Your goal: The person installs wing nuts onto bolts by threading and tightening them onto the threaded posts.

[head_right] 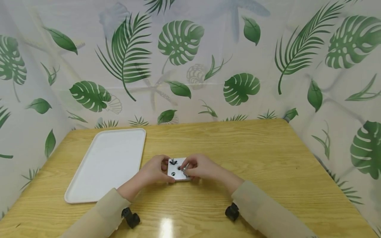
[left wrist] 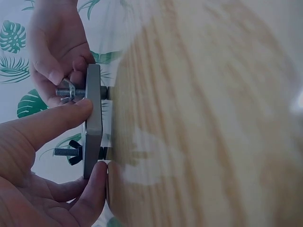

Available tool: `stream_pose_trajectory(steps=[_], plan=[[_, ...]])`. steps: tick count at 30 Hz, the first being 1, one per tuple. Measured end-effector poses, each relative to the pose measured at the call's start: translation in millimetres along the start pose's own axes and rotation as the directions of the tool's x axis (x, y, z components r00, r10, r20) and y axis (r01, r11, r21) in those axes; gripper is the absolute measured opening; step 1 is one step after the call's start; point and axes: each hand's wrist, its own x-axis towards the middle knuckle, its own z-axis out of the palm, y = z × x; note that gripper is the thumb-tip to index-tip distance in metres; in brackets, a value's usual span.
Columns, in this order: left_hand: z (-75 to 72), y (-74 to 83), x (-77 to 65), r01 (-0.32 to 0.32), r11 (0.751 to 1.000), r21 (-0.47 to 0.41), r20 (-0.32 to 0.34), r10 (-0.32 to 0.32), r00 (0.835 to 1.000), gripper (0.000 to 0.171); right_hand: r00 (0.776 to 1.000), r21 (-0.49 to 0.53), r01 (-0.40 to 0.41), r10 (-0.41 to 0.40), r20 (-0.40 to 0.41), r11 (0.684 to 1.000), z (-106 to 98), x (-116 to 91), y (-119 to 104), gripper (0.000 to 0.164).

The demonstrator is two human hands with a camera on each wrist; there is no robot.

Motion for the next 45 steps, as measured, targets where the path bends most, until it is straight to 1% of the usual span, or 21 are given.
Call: stream_pose_trajectory(steps=[5,10,15,18,19,21,23,25,27,31,35,39,42,45], plan=[[-0.2,0.4,-0.5,0.000,1.000,-0.002,-0.007,0.000,1.000,0.081,0.996,0.029,-0.056,0.058,-0.071,0.998,4.7,1.8,1.5,0.015],[0.3,0.9,-1.0,0.002,1.000,-0.001,-0.005,-0.002,1.000,0.082,0.980,-0.036,-0.114,0.106,-0.171,0.993,10.4,2.8,-2.1,0.020],[1.2,0.5,-0.8,0.008,1.000,-0.005,-0.006,-0.008,1.000,0.081,0.967,-0.096,-0.153,0.129,-0.220,0.983,13.5,2.2,-6.4,0.025],[1.2,0.3,-0.8,0.005,1.000,-0.003,-0.008,-0.005,1.000,0.081,0.968,-0.106,-0.142,0.116,-0.221,0.984,12.7,0.4,-5.8,0.026],[1.3,0.2,-0.6,0.004,1.000,-0.002,-0.009,-0.004,1.000,0.081,0.970,-0.089,-0.136,0.115,-0.215,0.987,11.9,-0.5,-5.2,0.025],[0.9,0.1,-0.7,-0.003,1.000,0.003,-0.010,0.003,1.000,0.081,0.975,-0.035,-0.116,0.107,-0.194,0.993,9.9,-2.0,-3.5,0.022],[1.6,0.1,-0.7,-0.002,1.000,0.003,-0.011,0.002,1.000,0.081,0.982,0.046,-0.094,0.100,-0.159,0.995,7.2,-4.5,-0.8,0.022],[2.1,0.4,-0.9,-0.002,1.000,0.008,-0.012,0.003,1.000,0.082,0.988,0.132,-0.078,0.094,-0.120,0.988,5.0,-5.8,1.5,0.029],[2.6,0.8,-1.4,0.005,1.000,0.010,-0.013,-0.005,1.000,0.083,0.994,0.170,-0.062,0.076,-0.079,0.984,3.0,-6.2,4.0,0.036],[2.8,1.8,-2.6,0.005,1.000,0.018,-0.013,-0.005,1.000,0.083,0.999,0.164,-0.033,0.038,-0.027,0.986,1.4,-5.9,6.4,0.040],[2.2,2.1,-3.0,0.002,1.000,0.015,-0.011,-0.002,1.000,0.082,1.000,0.154,-0.018,0.020,-0.013,0.988,1.6,-5.1,6.8,0.038],[2.3,1.9,-2.8,0.004,1.000,0.005,-0.008,-0.004,1.000,0.083,0.998,0.142,-0.045,0.052,-0.047,0.989,3.6,-3.4,6.9,0.027],[2.4,2.1,-3.0,0.006,1.000,-0.001,-0.009,-0.006,1.000,0.083,0.992,0.103,-0.080,0.090,-0.090,0.991,6.8,-2.1,5.7,0.018],[2.7,2.0,-3.4,0.004,1.000,-0.005,-0.012,-0.004,1.000,0.082,0.987,0.056,-0.097,0.103,-0.120,0.994,9.8,-1.8,3.0,0.017]])
